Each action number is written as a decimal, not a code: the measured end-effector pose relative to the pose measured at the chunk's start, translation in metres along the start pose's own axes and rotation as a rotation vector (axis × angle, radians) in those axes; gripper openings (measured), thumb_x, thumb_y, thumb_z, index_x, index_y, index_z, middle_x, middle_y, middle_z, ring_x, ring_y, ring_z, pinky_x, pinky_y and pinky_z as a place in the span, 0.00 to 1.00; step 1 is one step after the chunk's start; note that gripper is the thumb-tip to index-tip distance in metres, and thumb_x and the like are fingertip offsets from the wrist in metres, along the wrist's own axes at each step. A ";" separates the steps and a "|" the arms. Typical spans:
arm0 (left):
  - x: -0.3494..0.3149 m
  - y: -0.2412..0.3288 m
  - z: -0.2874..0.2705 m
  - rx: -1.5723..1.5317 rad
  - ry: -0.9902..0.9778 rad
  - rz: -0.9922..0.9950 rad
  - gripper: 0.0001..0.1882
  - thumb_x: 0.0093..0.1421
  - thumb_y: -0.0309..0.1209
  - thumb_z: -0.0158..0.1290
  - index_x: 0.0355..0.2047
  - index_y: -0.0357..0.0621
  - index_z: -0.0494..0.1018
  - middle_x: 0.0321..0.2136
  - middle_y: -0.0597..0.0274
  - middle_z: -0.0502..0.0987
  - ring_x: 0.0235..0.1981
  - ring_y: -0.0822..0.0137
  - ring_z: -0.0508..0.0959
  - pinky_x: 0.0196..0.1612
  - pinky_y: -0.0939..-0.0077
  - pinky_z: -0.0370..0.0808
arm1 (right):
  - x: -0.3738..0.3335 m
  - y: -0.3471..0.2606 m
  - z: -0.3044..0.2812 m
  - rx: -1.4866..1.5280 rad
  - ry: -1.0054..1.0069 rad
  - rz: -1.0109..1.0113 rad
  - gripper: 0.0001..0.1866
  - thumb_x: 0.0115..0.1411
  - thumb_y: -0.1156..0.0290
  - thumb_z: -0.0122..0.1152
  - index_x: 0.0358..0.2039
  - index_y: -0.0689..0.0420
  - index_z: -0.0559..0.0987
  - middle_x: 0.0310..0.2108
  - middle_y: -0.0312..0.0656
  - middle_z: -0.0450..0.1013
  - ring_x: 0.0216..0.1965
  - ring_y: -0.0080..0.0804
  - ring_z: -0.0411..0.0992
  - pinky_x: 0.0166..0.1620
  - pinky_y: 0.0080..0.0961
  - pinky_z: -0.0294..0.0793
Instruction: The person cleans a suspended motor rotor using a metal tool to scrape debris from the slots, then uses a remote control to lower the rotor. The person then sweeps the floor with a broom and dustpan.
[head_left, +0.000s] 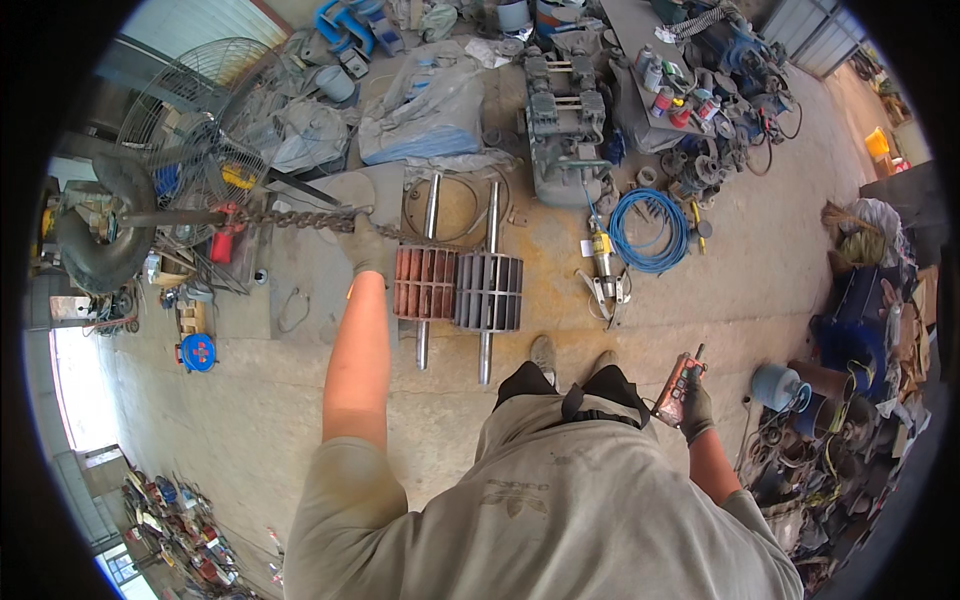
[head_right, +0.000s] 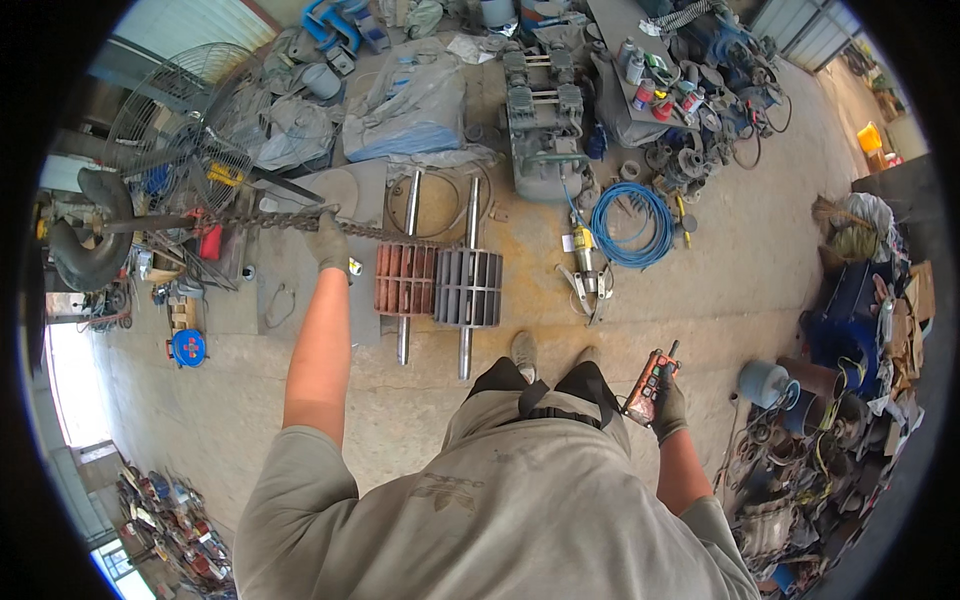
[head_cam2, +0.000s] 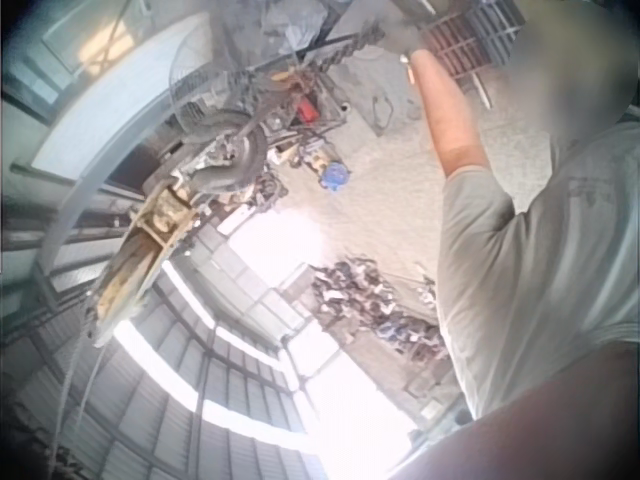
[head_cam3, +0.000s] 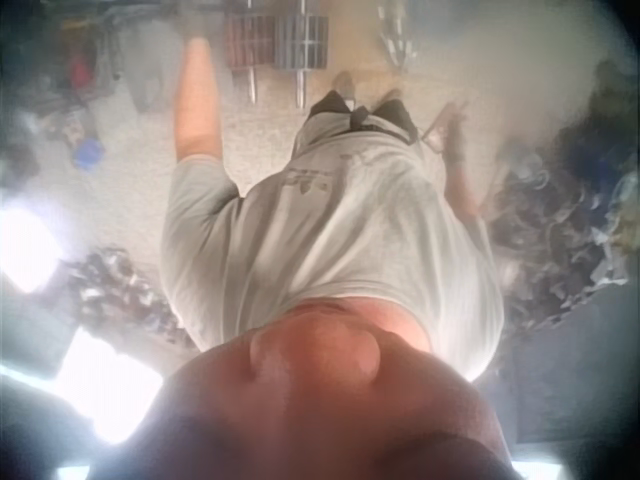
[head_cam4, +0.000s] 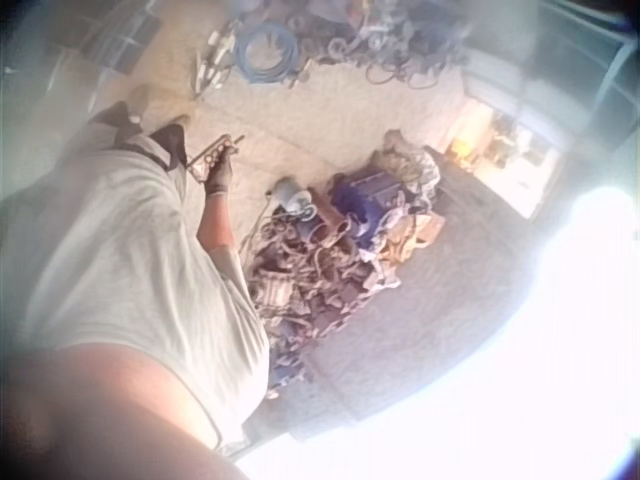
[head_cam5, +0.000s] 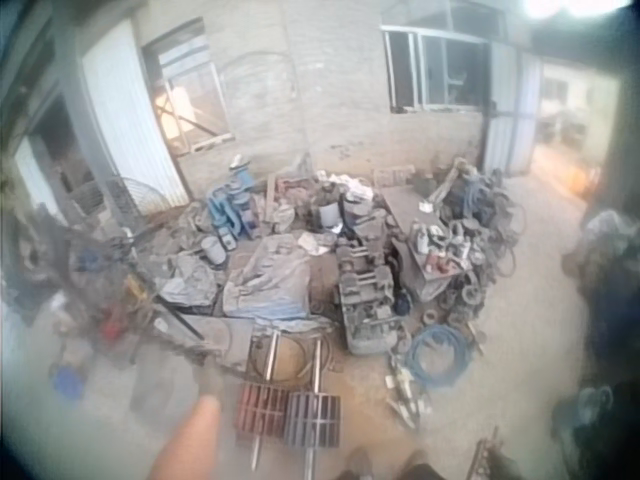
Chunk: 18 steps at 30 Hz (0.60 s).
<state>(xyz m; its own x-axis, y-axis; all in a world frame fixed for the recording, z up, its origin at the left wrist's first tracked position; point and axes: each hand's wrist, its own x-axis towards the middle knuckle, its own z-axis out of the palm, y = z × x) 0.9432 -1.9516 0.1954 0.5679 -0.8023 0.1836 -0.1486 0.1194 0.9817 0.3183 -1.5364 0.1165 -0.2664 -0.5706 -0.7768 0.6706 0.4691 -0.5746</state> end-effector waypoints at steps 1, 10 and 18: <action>0.001 -0.001 -0.005 0.004 0.044 -0.022 0.14 0.63 0.25 0.52 0.49 0.42 0.66 0.41 0.60 0.74 0.41 0.66 0.73 0.49 0.70 0.71 | 0.002 -0.002 0.002 0.005 -0.010 0.002 0.28 0.68 0.39 0.57 0.51 0.51 0.79 0.36 0.33 0.79 0.34 0.28 0.78 0.41 0.31 0.80; -0.018 0.012 -0.050 -0.088 0.115 -0.091 0.12 0.64 0.22 0.48 0.47 0.40 0.71 0.38 0.64 0.76 0.41 0.70 0.74 0.49 0.73 0.71 | -0.010 -0.016 -0.007 -0.126 0.108 -0.035 0.25 0.67 0.42 0.61 0.48 0.52 0.79 0.33 0.32 0.77 0.32 0.26 0.76 0.39 0.28 0.78; -0.037 0.041 -0.043 -0.074 -0.063 -0.452 0.09 0.67 0.36 0.53 0.42 0.49 0.78 0.32 0.70 0.76 0.33 0.73 0.72 0.34 0.73 0.68 | -0.003 -0.011 -0.060 -0.287 0.175 0.005 0.30 0.65 0.33 0.56 0.45 0.49 0.80 0.33 0.31 0.76 0.32 0.27 0.74 0.38 0.29 0.75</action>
<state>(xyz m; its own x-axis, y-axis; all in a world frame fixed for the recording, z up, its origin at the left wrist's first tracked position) 0.9510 -1.8916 0.2310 0.5118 -0.8170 -0.2655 0.1625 -0.2113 0.9638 0.2700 -1.4991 0.1095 -0.3952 -0.4551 -0.7980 0.4562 0.6568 -0.6005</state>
